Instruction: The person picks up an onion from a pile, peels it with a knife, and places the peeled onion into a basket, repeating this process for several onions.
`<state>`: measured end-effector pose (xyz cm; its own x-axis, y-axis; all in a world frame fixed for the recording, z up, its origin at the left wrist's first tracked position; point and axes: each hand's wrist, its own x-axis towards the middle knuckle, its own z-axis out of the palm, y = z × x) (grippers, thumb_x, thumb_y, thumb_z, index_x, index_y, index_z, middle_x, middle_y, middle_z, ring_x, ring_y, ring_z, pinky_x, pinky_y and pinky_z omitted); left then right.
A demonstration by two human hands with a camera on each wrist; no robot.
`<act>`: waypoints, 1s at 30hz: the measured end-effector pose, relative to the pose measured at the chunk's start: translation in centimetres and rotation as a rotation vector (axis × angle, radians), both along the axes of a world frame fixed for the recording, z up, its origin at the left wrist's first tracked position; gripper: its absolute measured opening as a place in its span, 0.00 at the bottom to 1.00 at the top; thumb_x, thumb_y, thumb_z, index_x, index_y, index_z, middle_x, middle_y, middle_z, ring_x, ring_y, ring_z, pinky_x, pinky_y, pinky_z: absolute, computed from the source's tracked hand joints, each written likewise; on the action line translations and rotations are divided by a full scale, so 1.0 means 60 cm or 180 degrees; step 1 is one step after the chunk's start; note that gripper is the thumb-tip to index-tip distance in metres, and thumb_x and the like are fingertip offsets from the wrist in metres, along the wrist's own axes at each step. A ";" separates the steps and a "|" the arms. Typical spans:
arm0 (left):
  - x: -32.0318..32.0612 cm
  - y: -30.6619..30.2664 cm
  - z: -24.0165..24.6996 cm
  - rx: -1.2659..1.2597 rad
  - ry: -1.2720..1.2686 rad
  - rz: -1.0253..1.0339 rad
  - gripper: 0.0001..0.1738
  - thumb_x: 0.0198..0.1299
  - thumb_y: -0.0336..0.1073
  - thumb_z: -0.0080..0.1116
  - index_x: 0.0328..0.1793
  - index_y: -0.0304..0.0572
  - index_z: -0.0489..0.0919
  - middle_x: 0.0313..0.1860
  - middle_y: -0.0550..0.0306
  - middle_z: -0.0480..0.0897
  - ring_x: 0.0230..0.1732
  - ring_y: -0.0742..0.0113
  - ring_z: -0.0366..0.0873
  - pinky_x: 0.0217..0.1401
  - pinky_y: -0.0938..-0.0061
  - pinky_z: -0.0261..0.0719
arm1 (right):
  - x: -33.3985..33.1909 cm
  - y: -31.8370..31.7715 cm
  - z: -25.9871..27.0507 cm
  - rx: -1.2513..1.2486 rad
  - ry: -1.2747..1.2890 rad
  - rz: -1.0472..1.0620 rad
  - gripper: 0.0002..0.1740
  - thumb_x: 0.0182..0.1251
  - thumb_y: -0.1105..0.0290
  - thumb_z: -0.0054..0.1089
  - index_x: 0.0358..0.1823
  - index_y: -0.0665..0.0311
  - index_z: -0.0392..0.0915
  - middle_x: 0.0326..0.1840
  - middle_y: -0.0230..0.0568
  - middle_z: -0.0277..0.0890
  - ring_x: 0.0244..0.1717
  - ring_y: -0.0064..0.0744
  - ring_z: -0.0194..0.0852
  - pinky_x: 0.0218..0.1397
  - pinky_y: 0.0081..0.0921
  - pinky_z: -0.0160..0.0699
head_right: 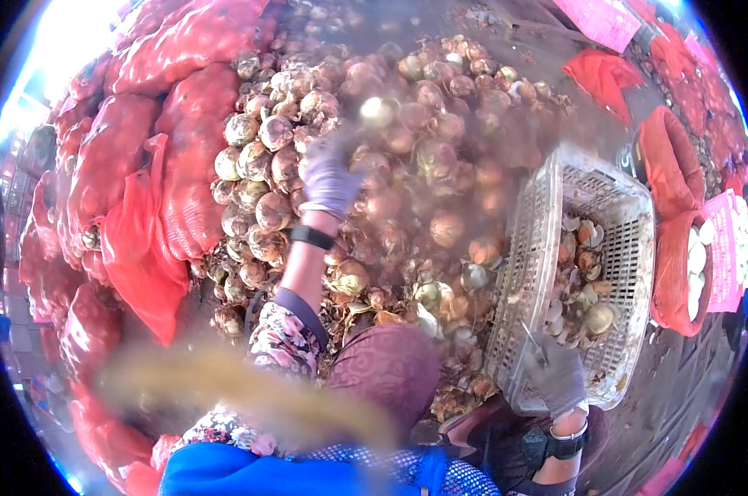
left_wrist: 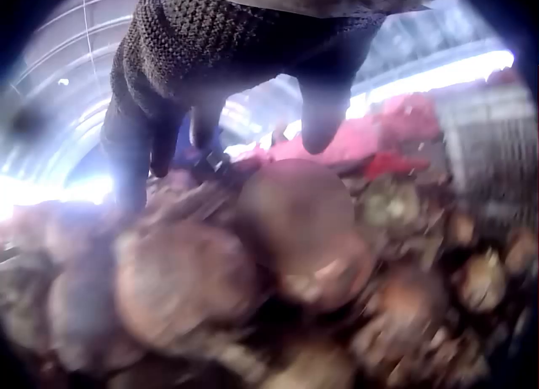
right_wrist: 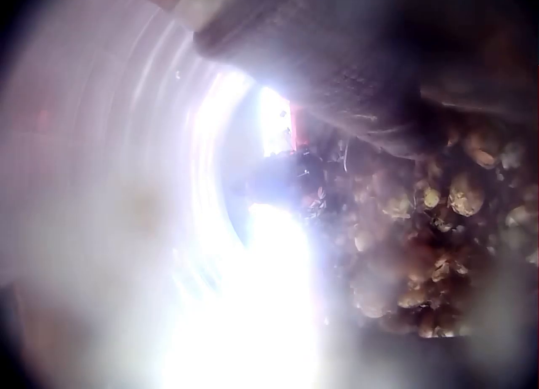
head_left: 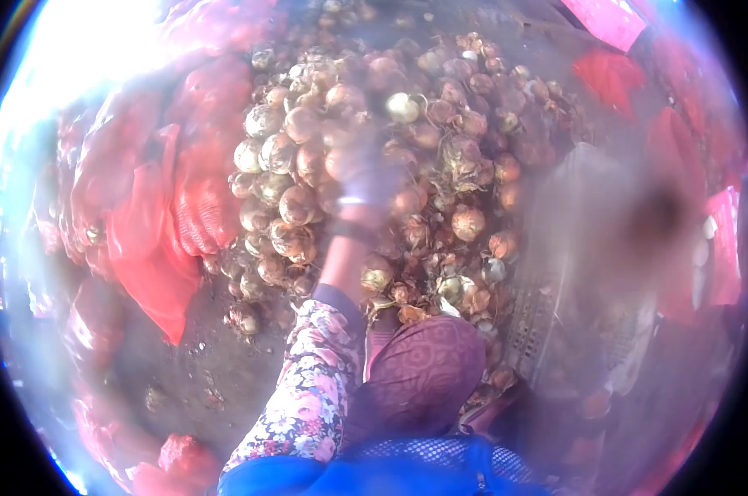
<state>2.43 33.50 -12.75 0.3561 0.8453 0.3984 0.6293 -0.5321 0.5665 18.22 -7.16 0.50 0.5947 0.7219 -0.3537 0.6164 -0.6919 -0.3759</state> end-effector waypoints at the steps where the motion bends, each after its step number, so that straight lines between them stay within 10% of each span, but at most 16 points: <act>1: -0.018 0.003 0.033 -0.0426 0.1501 0.0725 0.37 0.43 0.55 0.75 0.58 0.48 0.77 0.49 0.47 0.81 0.56 0.48 0.76 0.58 0.58 0.77 | -0.002 0.004 0.001 -0.0056 -0.0031 0.0030 0.16 0.62 0.65 0.60 0.50 0.62 0.80 0.27 0.57 0.78 0.30 0.53 0.82 0.35 0.39 0.78; 9: -0.040 0.047 -0.093 -0.0613 0.1531 0.1064 0.58 0.38 0.55 0.81 0.73 0.44 0.60 0.61 0.35 0.70 0.60 0.36 0.74 0.59 0.53 0.78 | -0.004 0.020 0.008 0.0148 0.0278 0.0190 0.22 0.62 0.68 0.58 0.58 0.62 0.76 0.38 0.55 0.79 0.40 0.53 0.81 0.43 0.41 0.78; 17: -0.037 0.031 -0.067 -0.1313 0.0285 0.1308 0.53 0.34 0.47 0.84 0.67 0.38 0.67 0.62 0.36 0.73 0.59 0.44 0.77 0.62 0.57 0.78 | -0.003 0.014 0.006 0.0784 0.0019 0.0734 0.24 0.63 0.76 0.52 0.62 0.66 0.72 0.58 0.54 0.73 0.58 0.56 0.74 0.62 0.38 0.74; 21: -0.069 -0.017 -0.061 -0.2666 -0.2937 -0.0003 0.36 0.51 0.40 0.76 0.64 0.38 0.71 0.47 0.57 0.81 0.44 0.70 0.79 0.48 0.75 0.80 | -0.011 0.019 0.023 0.1258 0.0470 0.0446 0.21 0.68 0.74 0.50 0.63 0.67 0.73 0.57 0.51 0.76 0.54 0.47 0.79 0.57 0.32 0.77; 25: -0.065 -0.109 0.040 -0.3367 -0.3415 -0.2022 0.37 0.57 0.45 0.70 0.69 0.38 0.68 0.59 0.52 0.79 0.58 0.62 0.79 0.60 0.67 0.80 | -0.035 0.015 0.047 0.1818 0.1223 0.0283 0.24 0.73 0.71 0.49 0.69 0.65 0.69 0.52 0.41 0.81 0.38 0.27 0.81 0.44 0.24 0.77; 30: -0.024 -0.215 0.204 -0.3719 -0.2722 -0.2994 0.50 0.47 0.55 0.71 0.73 0.35 0.66 0.67 0.49 0.75 0.67 0.56 0.73 0.71 0.62 0.71 | -0.060 0.006 0.080 0.2092 0.1662 0.0032 0.30 0.74 0.67 0.51 0.76 0.59 0.63 0.41 0.34 0.82 0.18 0.11 0.71 0.21 0.11 0.70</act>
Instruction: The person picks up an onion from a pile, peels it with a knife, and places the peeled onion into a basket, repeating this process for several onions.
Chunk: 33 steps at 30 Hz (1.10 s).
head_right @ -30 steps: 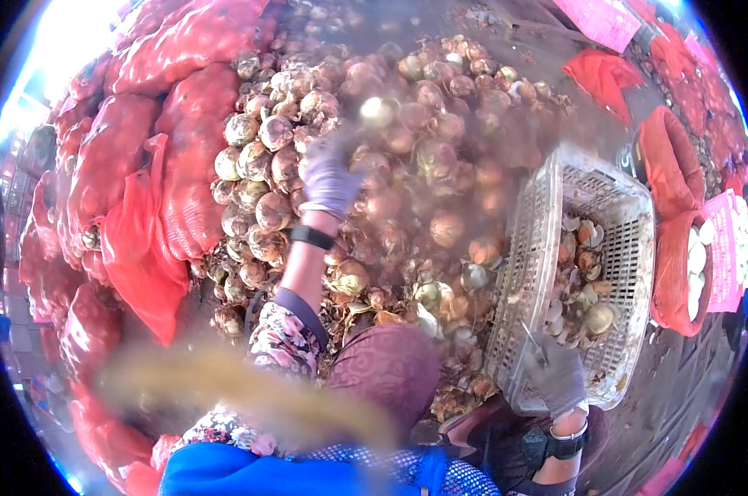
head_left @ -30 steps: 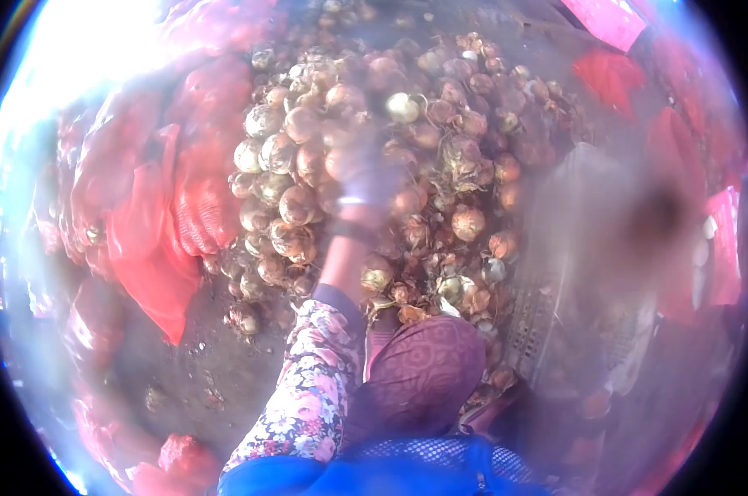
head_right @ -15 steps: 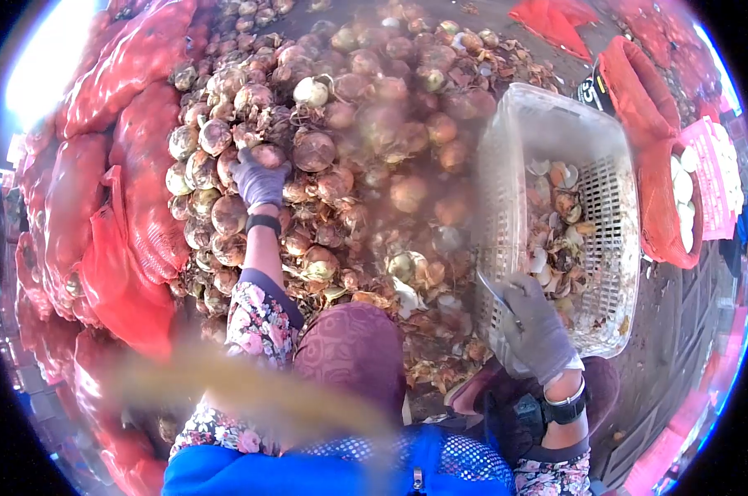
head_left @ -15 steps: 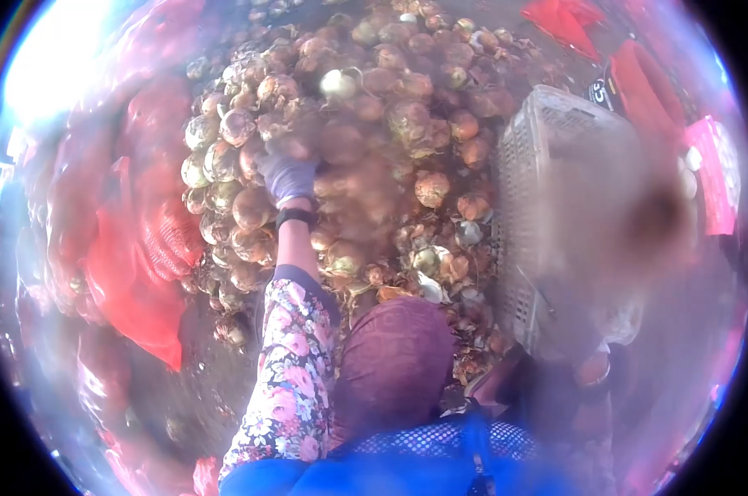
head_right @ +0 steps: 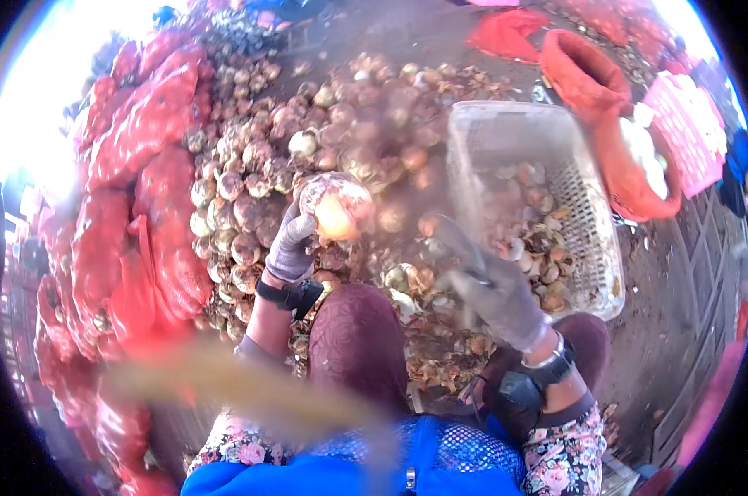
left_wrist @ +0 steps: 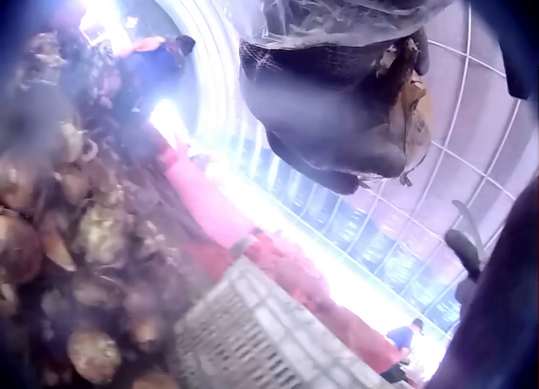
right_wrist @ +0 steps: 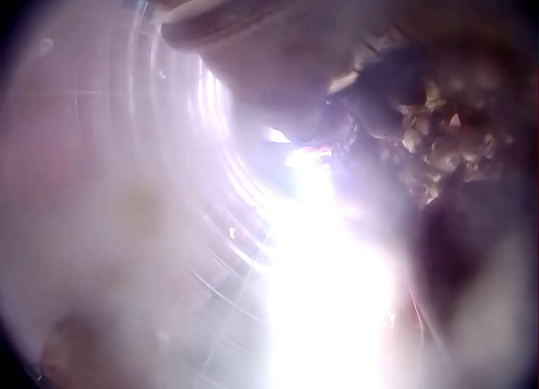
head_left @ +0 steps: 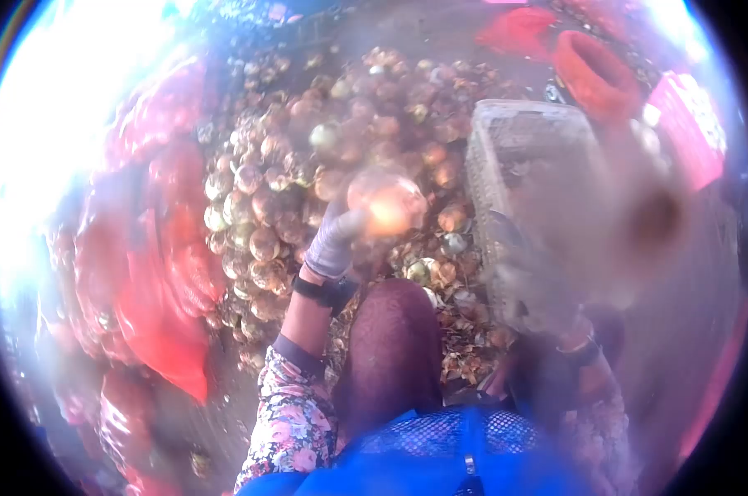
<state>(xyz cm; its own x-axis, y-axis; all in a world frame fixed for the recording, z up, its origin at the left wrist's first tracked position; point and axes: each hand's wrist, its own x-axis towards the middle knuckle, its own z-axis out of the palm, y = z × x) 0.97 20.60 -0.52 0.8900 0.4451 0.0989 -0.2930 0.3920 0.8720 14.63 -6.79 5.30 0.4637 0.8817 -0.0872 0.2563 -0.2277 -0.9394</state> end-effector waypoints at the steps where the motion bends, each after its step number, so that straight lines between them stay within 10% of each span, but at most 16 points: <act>1: 0.005 -0.025 0.031 -0.0086 -0.0049 -0.0180 0.51 0.46 0.54 0.72 0.74 0.34 0.65 0.68 0.48 0.74 0.68 0.56 0.73 0.71 0.62 0.71 | -0.009 0.000 0.015 0.0025 0.0108 -0.0133 0.30 0.74 0.66 0.52 0.77 0.58 0.62 0.39 0.34 0.82 0.16 0.10 0.70 0.19 0.11 0.69; 12: 0.041 -0.234 0.200 0.0537 -0.0120 -0.0536 0.51 0.47 0.50 0.74 0.74 0.35 0.63 0.68 0.48 0.73 0.68 0.54 0.73 0.71 0.59 0.72 | -0.046 -0.082 0.074 0.1286 0.1006 -0.0674 0.31 0.73 0.67 0.51 0.77 0.57 0.63 0.26 0.23 0.74 0.16 0.10 0.66 0.18 0.13 0.64; 14: 0.043 -0.277 0.176 0.0267 -0.0121 -0.0339 0.51 0.49 0.51 0.74 0.75 0.37 0.63 0.67 0.49 0.73 0.68 0.56 0.73 0.71 0.59 0.72 | -0.042 -0.096 0.050 0.1370 0.0785 -0.0839 0.30 0.70 0.67 0.55 0.75 0.55 0.67 0.24 0.26 0.76 0.16 0.12 0.67 0.18 0.16 0.65; 17: 0.052 -0.293 0.124 0.0321 -0.0261 -0.0207 0.47 0.51 0.50 0.73 0.74 0.38 0.64 0.65 0.51 0.74 0.66 0.57 0.73 0.70 0.60 0.74 | -0.017 -0.108 -0.028 0.1357 -0.1744 -0.1073 0.31 0.67 0.68 0.57 0.74 0.53 0.68 0.22 0.35 0.77 0.14 0.17 0.68 0.18 0.22 0.66; 25: 0.041 -0.309 0.092 0.0763 -0.0179 0.0193 0.46 0.50 0.49 0.73 0.71 0.37 0.67 0.62 0.52 0.75 0.62 0.62 0.75 0.66 0.65 0.76 | -0.019 -0.152 -0.005 0.0473 -0.1636 -0.0438 0.31 0.66 0.65 0.55 0.73 0.49 0.68 0.24 0.47 0.78 0.24 0.41 0.80 0.30 0.36 0.76; 33: 0.037 -0.293 0.061 0.2146 0.0029 0.1233 0.50 0.42 0.34 0.79 0.73 0.40 0.65 0.61 0.54 0.74 0.62 0.63 0.73 0.68 0.65 0.74 | -0.014 -0.144 -0.010 -0.0295 -0.1371 -0.0097 0.32 0.69 0.67 0.52 0.75 0.48 0.65 0.20 0.46 0.74 0.17 0.37 0.73 0.24 0.35 0.72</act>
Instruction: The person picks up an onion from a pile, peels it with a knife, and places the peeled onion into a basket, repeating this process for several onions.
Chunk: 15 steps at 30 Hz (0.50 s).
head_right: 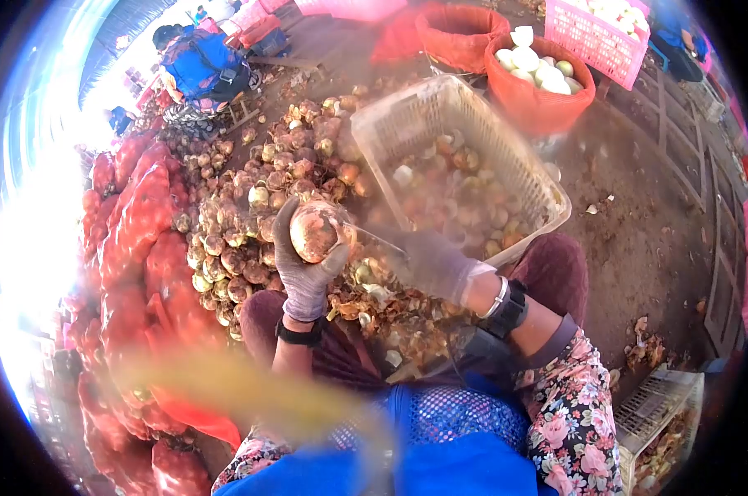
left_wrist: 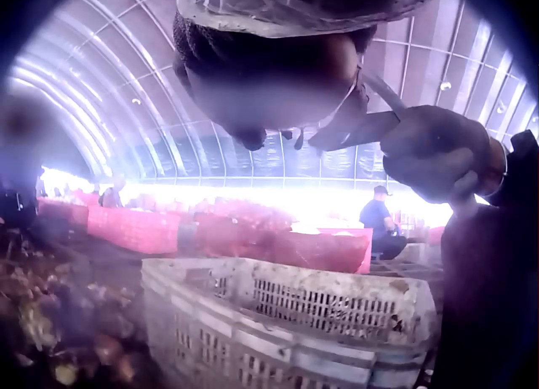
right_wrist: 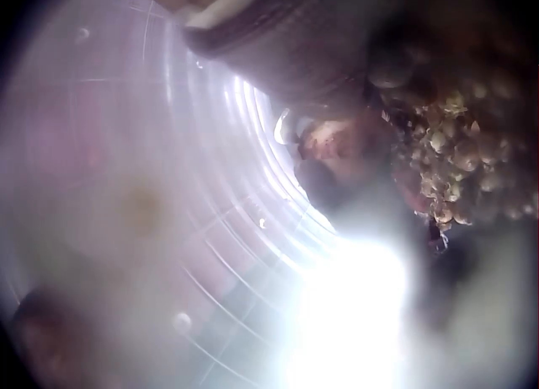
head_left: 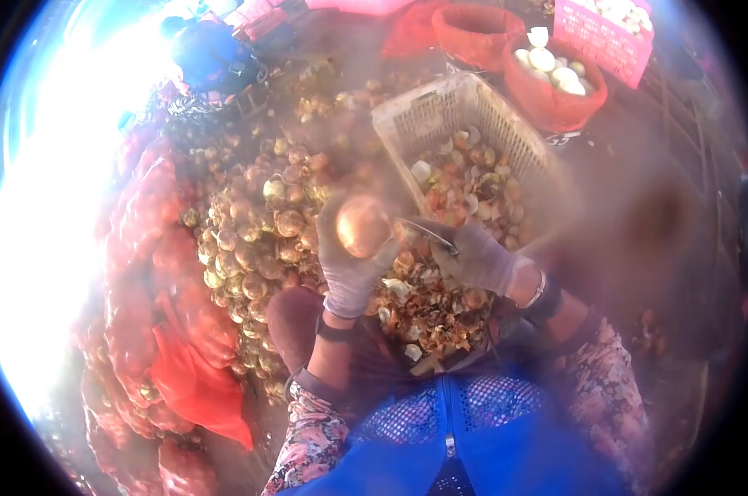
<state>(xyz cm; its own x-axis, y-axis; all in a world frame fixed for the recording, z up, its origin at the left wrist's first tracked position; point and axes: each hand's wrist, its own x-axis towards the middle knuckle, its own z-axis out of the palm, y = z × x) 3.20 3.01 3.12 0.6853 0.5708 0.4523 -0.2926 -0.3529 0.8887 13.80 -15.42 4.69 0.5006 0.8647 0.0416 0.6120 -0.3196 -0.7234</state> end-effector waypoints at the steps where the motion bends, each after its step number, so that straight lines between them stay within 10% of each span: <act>1: -0.003 0.004 -0.003 0.0253 0.0008 0.0088 0.50 0.42 0.34 0.79 0.73 0.40 0.65 0.61 0.54 0.74 0.62 0.63 0.73 0.67 0.66 0.74 | -0.002 0.004 -0.004 -0.0047 -0.0036 -0.0039 0.32 0.69 0.67 0.52 0.75 0.48 0.65 0.17 0.45 0.70 0.15 0.34 0.69 0.22 0.34 0.69; 6: -0.010 0.007 0.003 0.0157 0.0186 -0.0017 0.40 0.48 0.35 0.74 0.68 0.38 0.68 0.56 0.51 0.76 0.57 0.62 0.76 0.61 0.67 0.78 | 0.001 0.020 -0.052 -0.0181 -0.0111 -0.0070 0.33 0.70 0.67 0.51 0.77 0.44 0.62 0.17 0.47 0.73 0.14 0.36 0.71 0.20 0.36 0.69; 9: -0.015 -0.006 0.007 -0.2013 -0.0023 -0.1081 0.33 0.55 0.36 0.67 0.66 0.37 0.69 0.54 0.51 0.77 0.57 0.62 0.76 0.60 0.67 0.78 | -0.001 0.025 -0.034 -0.0481 -0.0400 -0.0191 0.33 0.71 0.65 0.50 0.77 0.39 0.59 0.19 0.46 0.74 0.18 0.42 0.77 0.21 0.40 0.72; 15: -0.017 -0.006 -0.024 -0.2054 0.0337 -0.1153 0.29 0.62 0.40 0.64 0.66 0.37 0.70 0.53 0.52 0.78 0.58 0.63 0.77 0.59 0.69 0.80 | 0.012 0.026 -0.070 -0.0756 -0.1270 -0.0276 0.33 0.71 0.64 0.51 0.76 0.39 0.56 0.19 0.43 0.75 0.18 0.43 0.78 0.18 0.40 0.69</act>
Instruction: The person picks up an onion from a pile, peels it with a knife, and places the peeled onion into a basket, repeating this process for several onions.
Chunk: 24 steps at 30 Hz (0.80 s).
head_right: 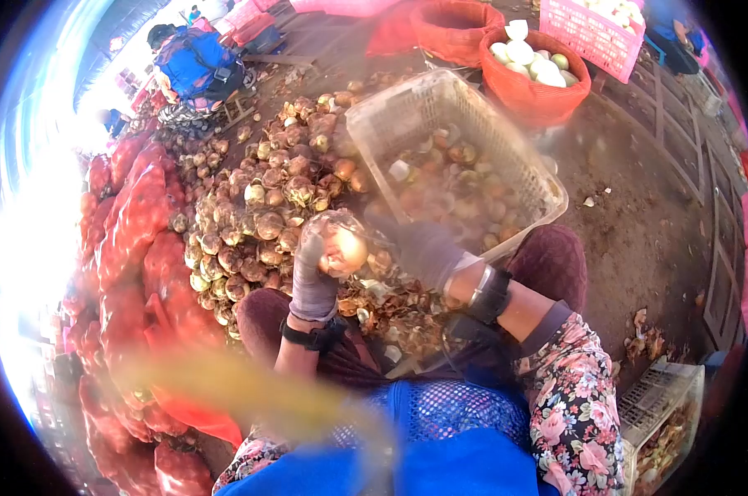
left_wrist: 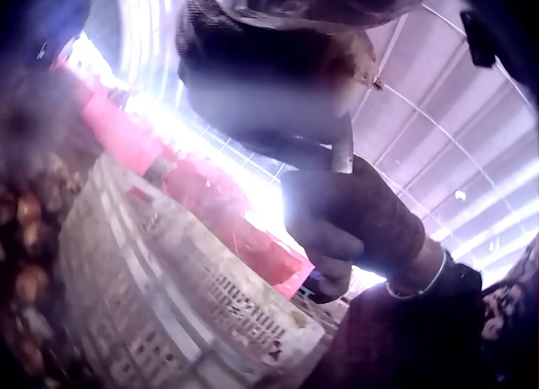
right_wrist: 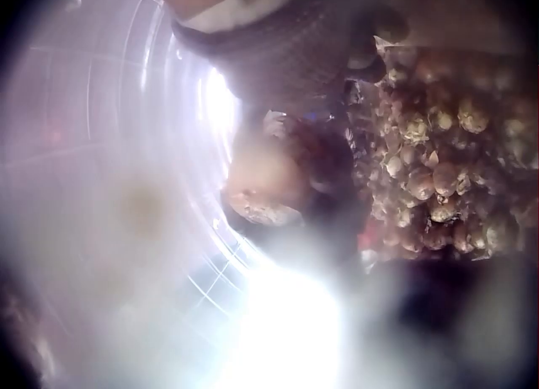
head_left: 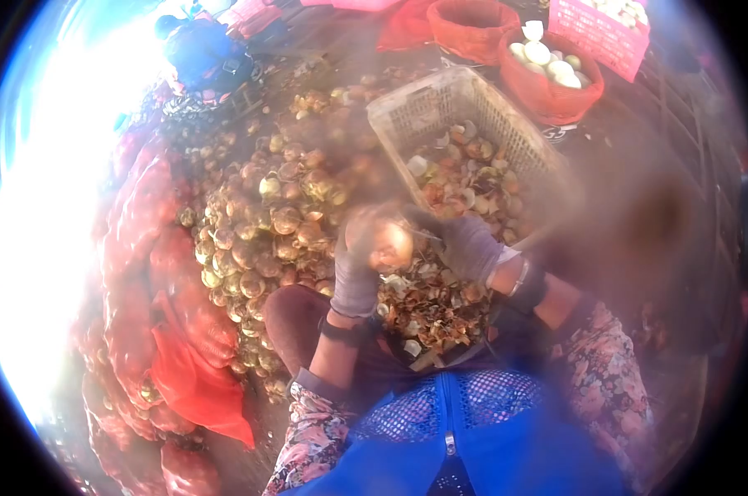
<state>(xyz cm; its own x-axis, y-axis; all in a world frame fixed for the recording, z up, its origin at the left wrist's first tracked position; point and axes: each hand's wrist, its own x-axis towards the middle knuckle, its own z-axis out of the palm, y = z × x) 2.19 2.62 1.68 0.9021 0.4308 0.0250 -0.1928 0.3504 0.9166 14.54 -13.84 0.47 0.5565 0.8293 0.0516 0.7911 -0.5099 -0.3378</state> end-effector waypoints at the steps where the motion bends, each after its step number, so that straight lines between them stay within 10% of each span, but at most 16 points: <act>1: -0.004 -0.006 0.013 -0.0043 0.0019 0.0069 0.30 0.61 0.40 0.65 0.66 0.37 0.69 0.53 0.53 0.78 0.58 0.63 0.76 0.59 0.69 0.80 | 0.001 -0.002 -0.001 -0.0028 -0.0029 -0.0029 0.32 0.71 0.64 0.51 0.75 0.39 0.57 0.18 0.42 0.75 0.18 0.43 0.78 0.17 0.40 0.69; 6: 0.013 -0.028 -0.014 0.2125 -0.0409 0.1141 0.53 0.40 0.35 0.83 0.72 0.40 0.63 0.65 0.55 0.71 0.65 0.62 0.70 0.71 0.65 0.71 | 0.015 -0.007 -0.010 0.0236 -0.0042 0.0008 0.32 0.69 0.63 0.54 0.74 0.41 0.58 0.19 0.39 0.75 0.18 0.40 0.78 0.17 0.39 0.68; 9: 0.005 -0.021 -0.016 0.2331 -0.0074 0.0896 0.49 0.48 0.45 0.79 0.73 0.41 0.63 0.66 0.55 0.70 0.66 0.61 0.70 0.72 0.63 0.70 | 0.013 -0.010 -0.014 -0.0167 -0.0137 0.0021 0.34 0.68 0.63 0.56 0.75 0.42 0.58 0.21 0.39 0.77 0.21 0.39 0.80 0.20 0.38 0.71; 13: -0.001 -0.026 0.000 -0.1370 -0.0230 -0.0375 0.24 0.59 0.38 0.68 0.59 0.36 0.74 0.49 0.51 0.82 0.47 0.62 0.82 0.50 0.69 0.84 | 0.011 -0.002 -0.027 -0.0185 -0.0349 0.0101 0.36 0.68 0.65 0.55 0.78 0.42 0.56 0.26 0.40 0.79 0.23 0.39 0.80 0.22 0.38 0.73; 15: 0.004 -0.018 -0.020 0.0509 0.0156 -0.0028 0.20 0.69 0.45 0.52 0.53 0.33 0.77 0.45 0.48 0.83 0.44 0.60 0.83 0.47 0.66 0.86 | 0.019 0.000 -0.047 0.0256 -0.0487 0.0189 0.37 0.69 0.65 0.54 0.79 0.42 0.55 0.28 0.40 0.79 0.24 0.39 0.80 0.22 0.38 0.73; 17: 0.002 -0.039 0.022 -0.1619 -0.0107 -0.0297 0.25 0.71 0.50 0.46 0.52 0.33 0.78 0.44 0.47 0.84 0.42 0.59 0.84 0.46 0.65 0.87 | 0.038 0.004 -0.070 0.0686 -0.0742 0.0324 0.37 0.70 0.64 0.54 0.79 0.42 0.54 0.31 0.40 0.80 0.25 0.39 0.81 0.23 0.38 0.73; 24: -0.001 -0.020 -0.013 -0.1437 -0.0109 -0.1146 0.42 0.58 0.68 0.54 0.63 0.37 0.74 0.54 0.46 0.81 0.46 0.52 0.83 0.25 0.71 0.80 | 0.058 0.008 -0.008 0.0542 -0.0799 0.0455 0.37 0.68 0.57 0.60 0.78 0.37 0.57 0.32 0.39 0.79 0.29 0.38 0.81 0.26 0.35 0.75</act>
<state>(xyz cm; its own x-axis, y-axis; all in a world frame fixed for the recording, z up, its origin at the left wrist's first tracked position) 2.11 1.43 0.88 0.9957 0.0715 -0.0582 -0.0157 0.7542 0.6564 18.00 -13.35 0.01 0.3874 0.8657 0.3168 0.9199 -0.3406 -0.1942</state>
